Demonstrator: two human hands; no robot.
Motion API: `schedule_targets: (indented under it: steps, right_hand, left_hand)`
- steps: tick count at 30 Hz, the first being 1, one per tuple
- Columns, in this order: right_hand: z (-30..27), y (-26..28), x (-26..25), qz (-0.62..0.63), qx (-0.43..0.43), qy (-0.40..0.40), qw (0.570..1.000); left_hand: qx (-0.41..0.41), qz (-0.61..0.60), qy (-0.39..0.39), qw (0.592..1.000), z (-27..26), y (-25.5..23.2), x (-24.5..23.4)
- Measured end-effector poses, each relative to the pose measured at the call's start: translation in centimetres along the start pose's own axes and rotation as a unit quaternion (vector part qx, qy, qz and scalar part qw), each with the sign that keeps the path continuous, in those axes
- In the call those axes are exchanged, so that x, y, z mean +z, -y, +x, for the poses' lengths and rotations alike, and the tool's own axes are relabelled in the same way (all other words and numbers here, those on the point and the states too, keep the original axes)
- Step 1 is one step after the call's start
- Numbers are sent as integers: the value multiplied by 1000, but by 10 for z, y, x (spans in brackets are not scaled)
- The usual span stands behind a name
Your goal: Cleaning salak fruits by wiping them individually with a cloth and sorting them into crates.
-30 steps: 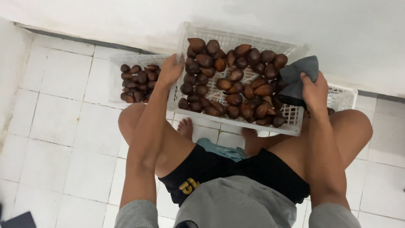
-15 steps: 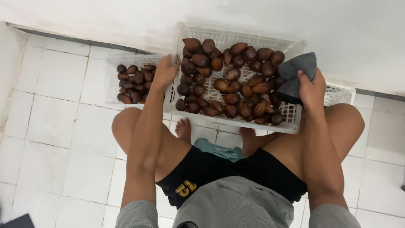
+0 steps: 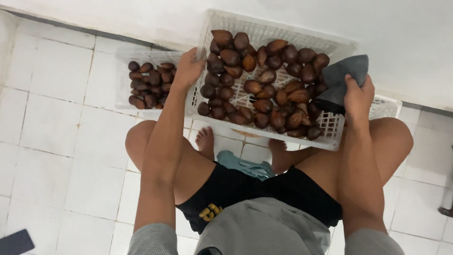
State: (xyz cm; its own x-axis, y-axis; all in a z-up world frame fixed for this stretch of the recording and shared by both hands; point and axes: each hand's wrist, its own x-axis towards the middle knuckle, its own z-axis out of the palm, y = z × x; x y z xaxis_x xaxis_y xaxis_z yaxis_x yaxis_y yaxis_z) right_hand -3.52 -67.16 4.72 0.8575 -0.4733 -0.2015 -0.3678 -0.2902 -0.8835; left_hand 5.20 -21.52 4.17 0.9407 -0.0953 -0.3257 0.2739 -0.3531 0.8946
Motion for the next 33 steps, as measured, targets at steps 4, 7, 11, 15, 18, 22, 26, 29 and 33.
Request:
schedule_targets:
  steps: [4,7,11,15,18,22,26,29,33]
  right_hand:
    - [-6,-1,4,-18,6,-16,1000]
    - [-19,8,6,-30,7,-37,999]
    - [-28,17,8,-10,-4,-58,998]
    - [-15,-2,7,-18,-36,-82,996]
    - [-10,-8,6,-20,-11,-73,997]
    - [-4,-19,4,-31,-18,-65,997]
    - [-8,-5,1,-69,-14,-41,997]
    - [-14,3,0,-79,8,-28,996]
    - [-19,6,1,-86,-51,-14,995]
  left_hand:
    - [-3,17,10,1000,-4,-6,-3]
    - [1,22,13,1000,-3,-7,-2]
    - [36,17,0,999,4,10,0]
    - [41,10,-3,999,0,3,1]
    - [48,15,5,999,2,8,1]
    - [45,58,-10,997,5,15,3]
    - [45,130,-36,990,15,28,6]
    - [80,161,-62,982,14,35,9]
    - [109,221,-76,966,0,28,11]
